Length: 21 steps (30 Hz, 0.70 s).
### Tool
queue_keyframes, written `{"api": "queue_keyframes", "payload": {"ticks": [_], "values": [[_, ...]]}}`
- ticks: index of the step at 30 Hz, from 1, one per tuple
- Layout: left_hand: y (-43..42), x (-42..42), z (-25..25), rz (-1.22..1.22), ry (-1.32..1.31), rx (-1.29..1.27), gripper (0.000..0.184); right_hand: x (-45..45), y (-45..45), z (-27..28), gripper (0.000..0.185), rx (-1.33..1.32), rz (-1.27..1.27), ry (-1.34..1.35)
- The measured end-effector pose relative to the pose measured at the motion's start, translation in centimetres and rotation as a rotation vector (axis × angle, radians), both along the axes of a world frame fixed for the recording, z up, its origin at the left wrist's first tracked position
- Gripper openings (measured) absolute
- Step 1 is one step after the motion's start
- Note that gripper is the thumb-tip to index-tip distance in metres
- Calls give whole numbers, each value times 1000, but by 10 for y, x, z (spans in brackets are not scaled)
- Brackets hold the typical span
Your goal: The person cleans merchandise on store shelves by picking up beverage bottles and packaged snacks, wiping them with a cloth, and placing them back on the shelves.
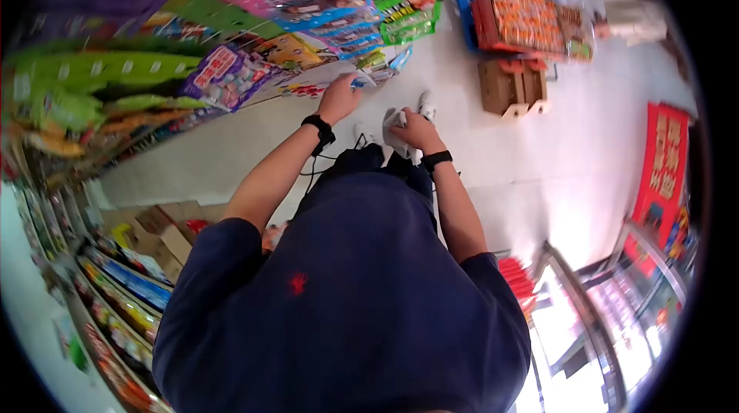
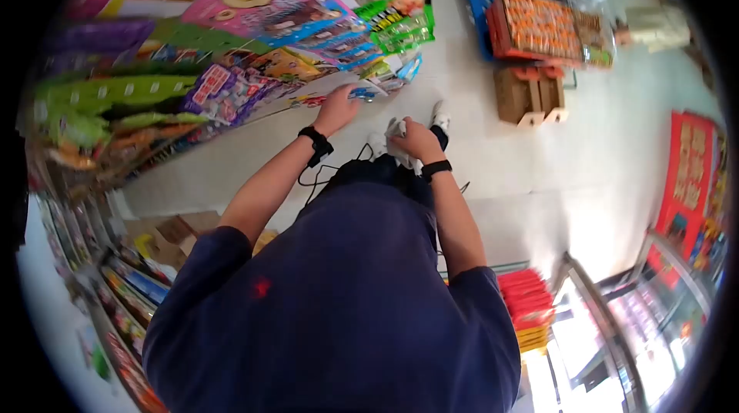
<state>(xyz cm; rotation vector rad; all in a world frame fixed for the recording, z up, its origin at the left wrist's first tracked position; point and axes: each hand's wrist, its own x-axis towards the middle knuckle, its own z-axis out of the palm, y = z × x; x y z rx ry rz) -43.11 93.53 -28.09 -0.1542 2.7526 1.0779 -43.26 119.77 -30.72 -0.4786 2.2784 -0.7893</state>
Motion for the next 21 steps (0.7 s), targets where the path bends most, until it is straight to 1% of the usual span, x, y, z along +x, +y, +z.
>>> {"api": "queue_keyframes", "payload": {"ticks": [1, 2, 3, 4, 5, 7, 8, 9, 10, 11, 13, 14, 15, 17, 18, 19, 21], "values": [[-2, -7, -7, -41, 90, -72, 47, 16, 4, 2, 63, -19, -79, 8], [-4, -15, -14, -96, 72, -74, 47, 33, 7, -7, 60, -45, -149, -41], [-4, -27, -21, -141, 105, -134, 52, 45, 12, -8, 60, -43, -204, -51], [-2, -37, -28, -186, 136, -190, 57, 63, 17, -8, 59, -103, -327, -85], [2, -44, -29, -231, 99, -193, 61, 82, 18, -4, 57, -164, -450, -126], [3, -54, -49, -279, 3, -311, 59, 105, 21, 0, 55, -145, -577, -194], [4, -60, -61, -297, 11, -338, 58, 115, 25, -6, 55, -197, -639, -184], [11, -62, -61, -311, 16, -367, 58, 127, 26, -9, 56, -251, -698, -175], [16, -67, -61, -275, -39, -370, 52, 135, 28, -14, 56, -256, -733, -190], [17, -71, -69, -288, -30, -396, 46, 136, 30, -16, 56, -267, -750, -183], [20, -78, -79, -294, 26, -408, 40, 135, 30, -24, 57, -286, -780, -171], [19, -80, -87, -274, 105, -389, 33, 130, 29, -25, 56, -309, -810, -180], [22, -84, -88, -302, 102, -404, 33, 122, 29, -24, 55, -333, -837, -185], [23, -83, -87, -208, 147, -376, 23, 99, 28, -31, 53, -409, -851, -220], [27, -83, -85, -191, 194, -377, 21, 89, 24, -45, 52, -506, -856, -217], [28, -81, -81, -167, 150, -387, 22, 76, 19, -60, 51, -522, -848, -218], [27, -79, -82, -154, 180, -352, 22, 46, 14, -65, 55, -525, -833, -202]]}}
